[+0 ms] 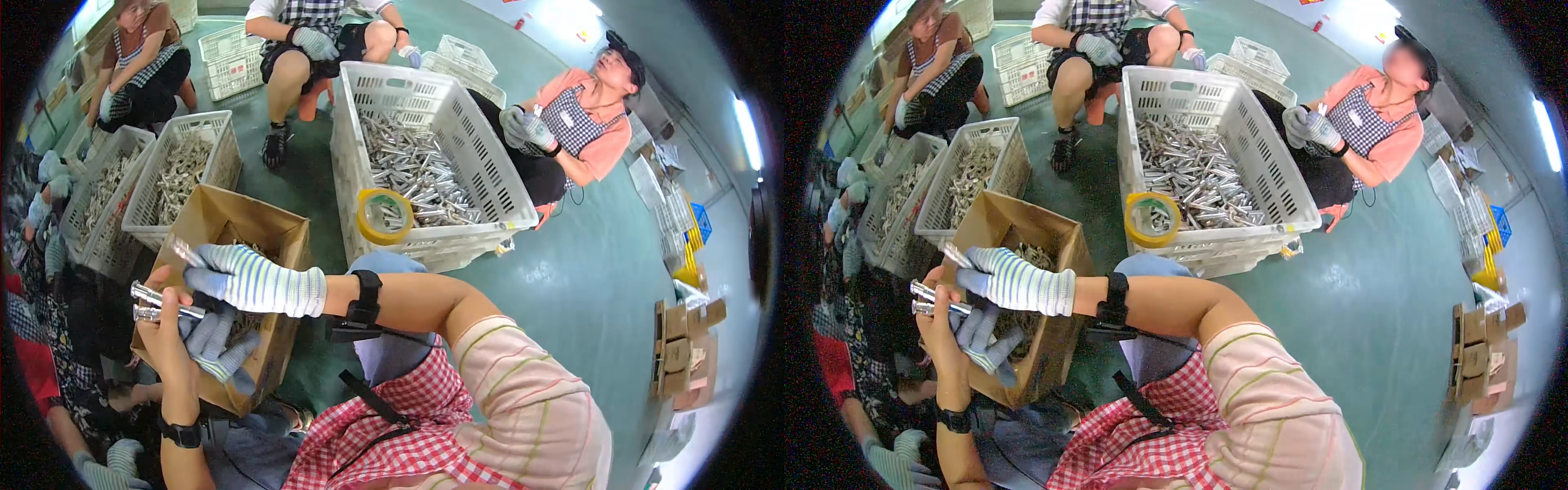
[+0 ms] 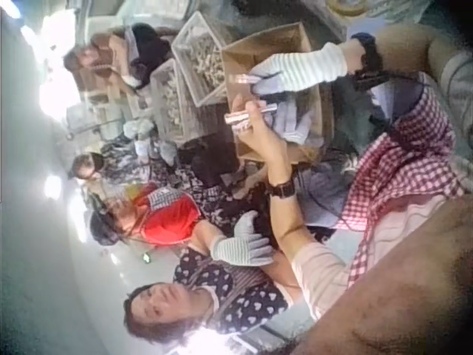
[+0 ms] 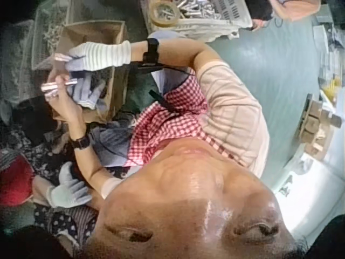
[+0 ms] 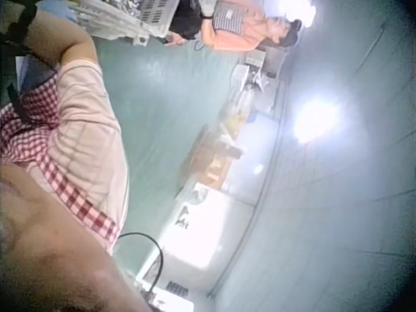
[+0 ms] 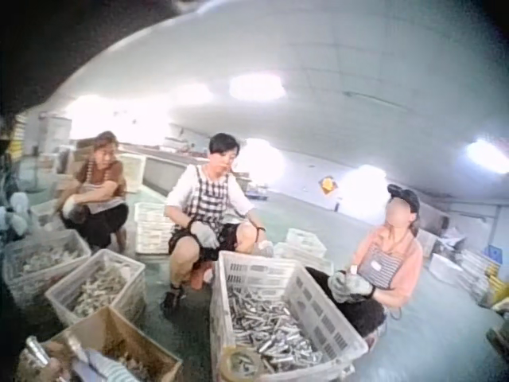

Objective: The person picks up small metal valve components and silver cylinders from a crate and fits them together by hand while sitting on the floor with other workers.

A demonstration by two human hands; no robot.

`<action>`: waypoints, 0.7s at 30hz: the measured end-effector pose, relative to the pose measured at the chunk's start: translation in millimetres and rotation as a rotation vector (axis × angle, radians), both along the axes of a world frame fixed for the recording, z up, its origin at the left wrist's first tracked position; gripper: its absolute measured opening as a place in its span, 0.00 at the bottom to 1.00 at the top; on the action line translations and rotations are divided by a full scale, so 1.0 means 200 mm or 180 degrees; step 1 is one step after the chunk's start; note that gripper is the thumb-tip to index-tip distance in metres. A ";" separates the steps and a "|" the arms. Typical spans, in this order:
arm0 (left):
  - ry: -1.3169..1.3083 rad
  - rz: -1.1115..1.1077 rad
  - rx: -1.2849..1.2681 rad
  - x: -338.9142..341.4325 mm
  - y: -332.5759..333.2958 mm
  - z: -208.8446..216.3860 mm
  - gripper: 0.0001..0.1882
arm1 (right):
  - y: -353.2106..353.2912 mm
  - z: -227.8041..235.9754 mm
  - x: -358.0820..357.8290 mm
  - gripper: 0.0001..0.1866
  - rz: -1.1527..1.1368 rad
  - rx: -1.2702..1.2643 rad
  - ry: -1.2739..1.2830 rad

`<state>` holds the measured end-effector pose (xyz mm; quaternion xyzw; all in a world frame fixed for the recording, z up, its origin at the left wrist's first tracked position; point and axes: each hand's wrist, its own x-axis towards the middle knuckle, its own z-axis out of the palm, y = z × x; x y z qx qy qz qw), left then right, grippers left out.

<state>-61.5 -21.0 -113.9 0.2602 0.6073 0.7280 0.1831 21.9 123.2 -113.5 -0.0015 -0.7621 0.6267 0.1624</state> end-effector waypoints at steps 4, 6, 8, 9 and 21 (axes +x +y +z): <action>-0.0054 0.0003 -0.0058 -0.04 0.00 -0.04 0.10 | 0.01 0.01 0.00 0.14 0.0112 -0.1110 -0.0019; -0.0007 0.0100 -0.0093 -0.04 0.02 -0.06 0.10 | 0.00 0.05 0.03 0.14 0.0287 -0.0876 -0.0334; 0.0052 0.0198 -0.0118 -0.05 0.02 -0.08 0.09 | -0.03 0.01 0.01 0.14 0.0757 -0.1706 -0.0506; 0.0131 0.0164 -0.0293 -0.07 0.00 -0.11 0.09 | -0.04 -0.03 -0.01 0.14 0.0752 -0.1181 -0.0092; 0.0624 -0.0261 -0.0697 -0.04 0.00 -0.06 0.16 | -0.03 0.03 0.02 0.08 0.1895 -0.2082 -0.0660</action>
